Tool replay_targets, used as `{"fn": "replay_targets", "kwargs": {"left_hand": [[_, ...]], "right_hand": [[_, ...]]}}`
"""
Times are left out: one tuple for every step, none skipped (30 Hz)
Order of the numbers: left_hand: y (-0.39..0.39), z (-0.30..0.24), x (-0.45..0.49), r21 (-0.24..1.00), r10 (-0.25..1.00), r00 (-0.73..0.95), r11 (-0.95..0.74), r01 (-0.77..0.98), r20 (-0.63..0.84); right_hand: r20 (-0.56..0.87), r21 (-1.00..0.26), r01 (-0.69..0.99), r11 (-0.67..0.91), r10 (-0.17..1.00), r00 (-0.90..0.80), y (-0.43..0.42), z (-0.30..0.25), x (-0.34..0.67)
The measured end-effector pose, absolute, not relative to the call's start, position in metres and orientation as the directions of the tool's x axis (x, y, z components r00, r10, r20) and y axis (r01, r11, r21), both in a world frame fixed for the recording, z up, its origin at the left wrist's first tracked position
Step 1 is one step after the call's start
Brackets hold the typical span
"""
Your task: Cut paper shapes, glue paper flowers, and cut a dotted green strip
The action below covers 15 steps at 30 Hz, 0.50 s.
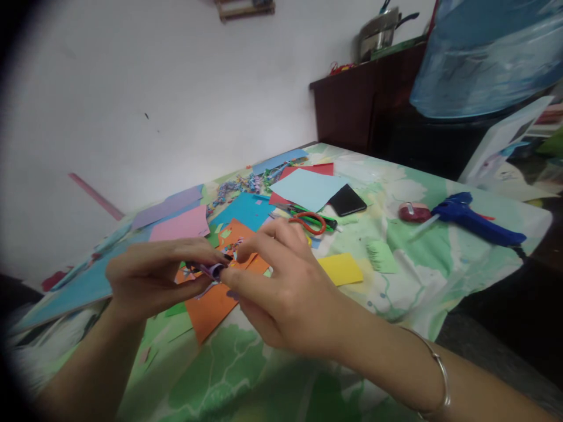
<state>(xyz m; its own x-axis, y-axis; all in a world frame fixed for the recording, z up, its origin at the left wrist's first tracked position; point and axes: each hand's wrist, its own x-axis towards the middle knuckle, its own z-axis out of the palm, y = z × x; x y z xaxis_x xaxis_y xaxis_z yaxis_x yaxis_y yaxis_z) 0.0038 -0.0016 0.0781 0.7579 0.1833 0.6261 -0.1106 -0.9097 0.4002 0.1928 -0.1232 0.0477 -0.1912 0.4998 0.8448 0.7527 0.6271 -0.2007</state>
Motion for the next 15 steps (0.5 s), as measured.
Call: {"fn": "replay_targets", "kwargs": {"left_hand": [[-0.002,0.078,0.004,0.407,0.186,0.756,-0.906,-0.115,0.627],[-0.001,0.077,0.004,0.414,0.189,0.755,-0.903,-0.118,0.628],[-0.002,0.077,0.004,0.421,0.193,0.75,-0.899,-0.124,0.632],[-0.002,0.077,0.004,0.428,0.194,0.747,-0.894,-0.132,0.636],[-0.002,0.077,0.004,0.438,0.197,0.747,-0.888,-0.138,0.635],[-0.002,0.077,0.004,0.448,0.198,0.75,-0.882,-0.144,0.631],[-0.002,0.077,0.004,0.458,0.199,0.752,-0.876,-0.15,0.629],[-0.002,0.077,0.004,0.467,0.203,0.753,-0.871,-0.154,0.626],[-0.002,0.077,0.004,0.474,0.205,0.752,-0.866,-0.158,0.626],[-0.002,0.077,0.003,0.478,0.208,0.749,-0.864,-0.161,0.629],[-0.002,0.077,0.003,0.479,0.21,0.744,-0.862,-0.165,0.634],[-0.002,0.077,0.003,0.479,0.21,0.739,-0.861,-0.169,0.64],[-0.002,0.076,0.003,0.479,0.209,0.737,-0.861,-0.173,0.643],[-0.001,0.076,0.003,0.478,0.208,0.736,-0.86,-0.176,0.644],[-0.002,0.077,0.003,0.478,0.209,0.735,-0.861,-0.175,0.645]], "right_hand": [[0.842,-0.195,0.756,0.624,0.502,-0.198,-0.123,0.049,0.193],[0.841,-0.201,0.754,0.626,0.505,-0.195,-0.123,0.05,0.193],[0.841,-0.219,0.743,0.633,0.508,-0.185,-0.123,0.051,0.194],[0.841,-0.246,0.723,0.645,0.513,-0.171,-0.123,0.052,0.194],[0.841,-0.278,0.698,0.66,0.519,-0.156,-0.123,0.053,0.194],[0.84,-0.31,0.669,0.675,0.525,-0.141,-0.123,0.054,0.194],[0.837,-0.341,0.641,0.688,0.532,-0.125,-0.123,0.055,0.194],[0.834,-0.369,0.616,0.696,0.54,-0.11,-0.122,0.056,0.194],[0.829,-0.397,0.596,0.699,0.552,-0.095,-0.122,0.057,0.193],[0.821,-0.424,0.576,0.699,0.565,-0.08,-0.123,0.057,0.193],[0.812,-0.452,0.557,0.697,0.58,-0.067,-0.123,0.058,0.193],[0.801,-0.478,0.538,0.694,0.596,-0.056,-0.123,0.059,0.193],[0.789,-0.504,0.519,0.691,0.612,-0.049,-0.123,0.059,0.192],[0.778,-0.528,0.496,0.689,0.627,-0.044,-0.123,0.059,0.192],[0.766,-0.554,0.471,0.686,0.642,-0.035,-0.123,0.059,0.192]]}}
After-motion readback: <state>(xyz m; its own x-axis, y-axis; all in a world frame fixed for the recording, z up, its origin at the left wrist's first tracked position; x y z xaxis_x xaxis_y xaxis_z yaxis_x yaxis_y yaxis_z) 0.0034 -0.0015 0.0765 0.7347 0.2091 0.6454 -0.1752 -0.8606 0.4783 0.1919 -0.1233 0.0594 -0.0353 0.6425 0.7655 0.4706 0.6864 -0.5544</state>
